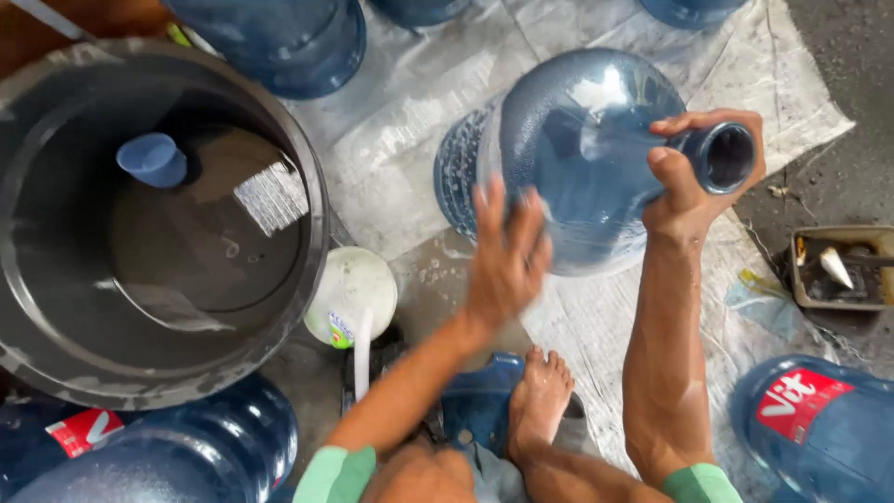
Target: The person scrubs the exterior of a large blue water jug using a brush and soapy water. They rotate the jug to clean different sides, repeatedly dipping the brush into a bucket of soapy water to maintain lather.
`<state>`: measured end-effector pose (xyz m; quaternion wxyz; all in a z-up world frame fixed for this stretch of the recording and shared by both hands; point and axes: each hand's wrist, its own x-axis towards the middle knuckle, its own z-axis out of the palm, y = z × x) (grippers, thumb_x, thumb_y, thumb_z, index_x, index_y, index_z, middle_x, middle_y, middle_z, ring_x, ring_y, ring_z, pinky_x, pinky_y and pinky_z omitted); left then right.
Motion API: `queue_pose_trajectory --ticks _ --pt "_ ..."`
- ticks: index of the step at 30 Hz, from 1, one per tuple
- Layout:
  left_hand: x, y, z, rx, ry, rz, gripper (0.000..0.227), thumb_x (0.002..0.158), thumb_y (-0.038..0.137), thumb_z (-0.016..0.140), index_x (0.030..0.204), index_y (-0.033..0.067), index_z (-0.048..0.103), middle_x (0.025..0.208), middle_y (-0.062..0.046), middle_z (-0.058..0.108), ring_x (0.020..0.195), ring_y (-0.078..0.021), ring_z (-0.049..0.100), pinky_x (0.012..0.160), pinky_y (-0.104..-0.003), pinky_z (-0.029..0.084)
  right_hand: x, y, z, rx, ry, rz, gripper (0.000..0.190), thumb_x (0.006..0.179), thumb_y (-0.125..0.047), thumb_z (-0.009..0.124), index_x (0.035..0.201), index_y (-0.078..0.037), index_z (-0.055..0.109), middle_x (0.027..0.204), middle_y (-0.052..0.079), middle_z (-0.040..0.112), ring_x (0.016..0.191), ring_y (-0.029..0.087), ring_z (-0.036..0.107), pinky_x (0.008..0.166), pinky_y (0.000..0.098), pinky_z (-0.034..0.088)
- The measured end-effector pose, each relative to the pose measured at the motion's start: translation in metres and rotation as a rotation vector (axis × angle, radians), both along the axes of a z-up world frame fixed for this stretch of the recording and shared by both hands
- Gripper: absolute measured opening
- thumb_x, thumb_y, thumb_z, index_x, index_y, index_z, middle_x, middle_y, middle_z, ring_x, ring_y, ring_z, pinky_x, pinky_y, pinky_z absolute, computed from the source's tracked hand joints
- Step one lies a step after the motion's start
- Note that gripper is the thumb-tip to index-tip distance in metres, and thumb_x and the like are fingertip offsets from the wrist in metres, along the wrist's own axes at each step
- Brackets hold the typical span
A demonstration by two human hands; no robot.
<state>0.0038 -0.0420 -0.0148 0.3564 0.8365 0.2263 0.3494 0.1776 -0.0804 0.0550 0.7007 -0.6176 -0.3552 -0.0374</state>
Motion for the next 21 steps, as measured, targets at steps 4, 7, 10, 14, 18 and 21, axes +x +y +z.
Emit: queue_pose_trajectory --ticks 4,7,10,14,18,21 --pt "0.035 0.112 0.032 -0.374 0.157 0.122 0.051 0.097 0.038 0.039 0.145 0.0306 0.024 0.127 -0.014 0.044 0.108 -0.0301 0.050 0.086 -0.042 0.047 -0.026 0.004 -0.001 0.061 -0.063 0.202 0.031 0.079 -0.021 0.069 0.095 -0.006 0.047 0.080 0.012 0.057 0.076 0.023 0.061 0.079 0.0356 0.052" --pt "0.009 0.095 0.040 -0.389 0.147 0.123 0.053 0.096 0.034 0.042 0.146 0.0287 0.025 0.127 -0.012 0.044 0.110 -0.0282 0.044 0.089 -0.040 0.043 -0.039 0.010 0.007 0.032 -0.017 0.144 0.032 0.080 -0.023 0.068 0.093 -0.004 0.045 0.080 0.014 0.056 0.078 0.025 0.061 0.082 0.0354 0.050" --pt "-0.023 0.020 0.018 -0.054 0.038 0.133 0.050 0.105 0.029 0.037 0.150 0.0235 0.016 0.155 -0.018 0.019 0.145 -0.0380 0.023 0.114 -0.046 0.040 -0.032 0.014 0.007 0.009 -0.013 0.082 0.030 0.080 -0.020 0.066 0.094 -0.002 0.046 0.082 0.016 0.056 0.079 0.027 0.061 0.079 0.0356 0.049" --pt "-0.018 0.038 0.026 0.311 0.059 0.100 0.040 0.098 0.013 0.050 0.136 0.0015 0.042 0.141 -0.022 0.040 0.137 -0.0444 0.033 0.116 -0.064 0.029 -0.036 0.023 0.008 0.005 -0.077 0.220 0.032 0.080 -0.019 0.071 0.096 -0.003 0.048 0.083 0.013 0.057 0.079 0.025 0.062 0.079 0.0368 0.053" --pt "0.006 0.112 0.034 -0.159 0.339 0.273 0.058 0.095 0.033 0.050 0.144 0.0367 0.019 0.150 -0.012 0.039 0.106 -0.0362 0.065 0.072 -0.046 0.057 -0.075 0.023 0.016 -0.020 -0.033 0.283 0.030 0.078 -0.012 0.070 0.095 -0.001 0.048 0.083 0.016 0.054 0.079 0.026 0.059 0.082 0.0401 0.053" --pt "-0.008 0.084 0.038 -0.079 0.262 0.195 0.052 0.100 0.036 0.042 0.147 0.0334 0.019 0.157 -0.012 0.028 0.124 -0.0386 0.058 0.083 -0.049 0.054 -0.071 0.040 0.017 -0.022 -0.044 0.197 0.025 0.081 -0.013 0.067 0.097 -0.004 0.050 0.087 0.013 0.056 0.083 0.026 0.061 0.082 0.0400 0.051"
